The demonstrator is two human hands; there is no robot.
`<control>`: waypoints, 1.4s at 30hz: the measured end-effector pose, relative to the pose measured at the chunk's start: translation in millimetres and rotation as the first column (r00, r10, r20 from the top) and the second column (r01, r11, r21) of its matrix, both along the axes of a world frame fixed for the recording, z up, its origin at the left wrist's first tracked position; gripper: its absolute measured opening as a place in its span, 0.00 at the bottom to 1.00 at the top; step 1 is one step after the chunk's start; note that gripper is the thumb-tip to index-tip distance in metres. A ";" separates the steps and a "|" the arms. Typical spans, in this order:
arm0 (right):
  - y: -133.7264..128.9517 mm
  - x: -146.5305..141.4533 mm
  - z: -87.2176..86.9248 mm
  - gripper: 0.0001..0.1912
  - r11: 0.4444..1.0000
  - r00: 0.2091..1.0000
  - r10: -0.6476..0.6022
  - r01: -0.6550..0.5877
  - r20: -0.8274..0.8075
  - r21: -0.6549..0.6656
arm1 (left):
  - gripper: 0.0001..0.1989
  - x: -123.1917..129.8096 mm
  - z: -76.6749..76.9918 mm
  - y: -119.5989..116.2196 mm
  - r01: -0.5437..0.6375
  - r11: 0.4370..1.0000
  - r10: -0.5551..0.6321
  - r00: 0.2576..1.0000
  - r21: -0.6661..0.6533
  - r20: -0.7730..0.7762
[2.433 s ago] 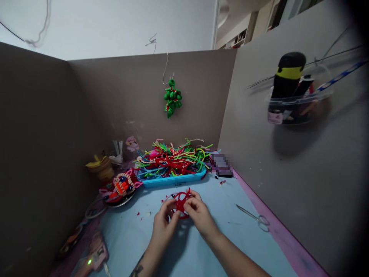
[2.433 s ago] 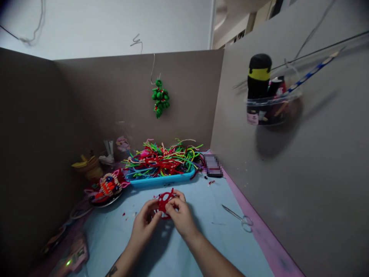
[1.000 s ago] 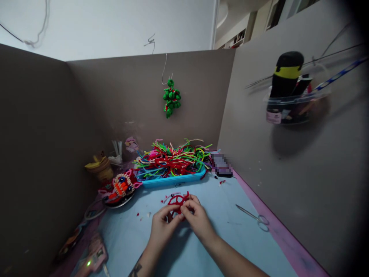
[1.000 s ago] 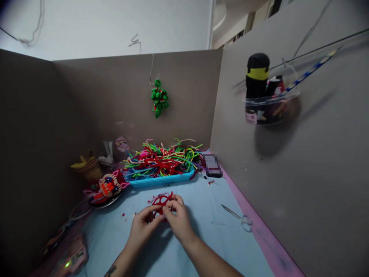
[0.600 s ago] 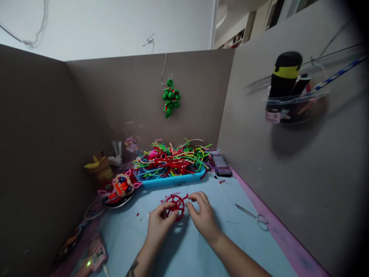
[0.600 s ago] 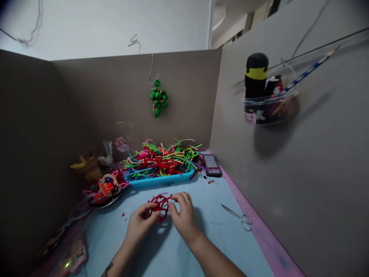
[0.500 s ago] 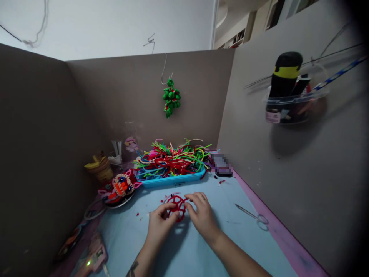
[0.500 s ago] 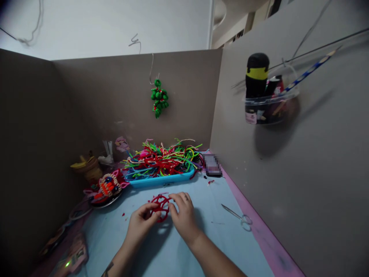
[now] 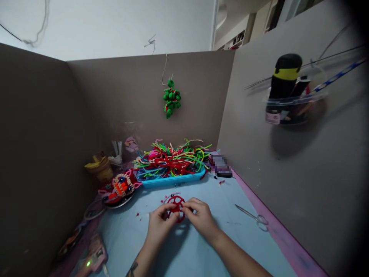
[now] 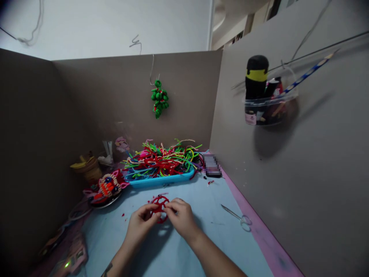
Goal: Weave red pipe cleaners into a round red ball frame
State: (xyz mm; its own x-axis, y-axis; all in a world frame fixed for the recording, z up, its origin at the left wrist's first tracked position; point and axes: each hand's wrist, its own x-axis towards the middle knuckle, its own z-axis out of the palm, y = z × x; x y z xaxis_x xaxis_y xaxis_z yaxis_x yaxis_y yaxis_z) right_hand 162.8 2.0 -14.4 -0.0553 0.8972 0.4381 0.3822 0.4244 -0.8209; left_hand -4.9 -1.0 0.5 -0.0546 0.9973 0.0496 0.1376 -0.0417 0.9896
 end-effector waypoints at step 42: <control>-8.5 -23.0 -7.6 0.09 0.964 0.975 -0.148 0.105 -0.164 -0.246 | 0.11 8.0 0.5 -12.2 -0.250 0.950 0.260 0.965 0.188 -0.034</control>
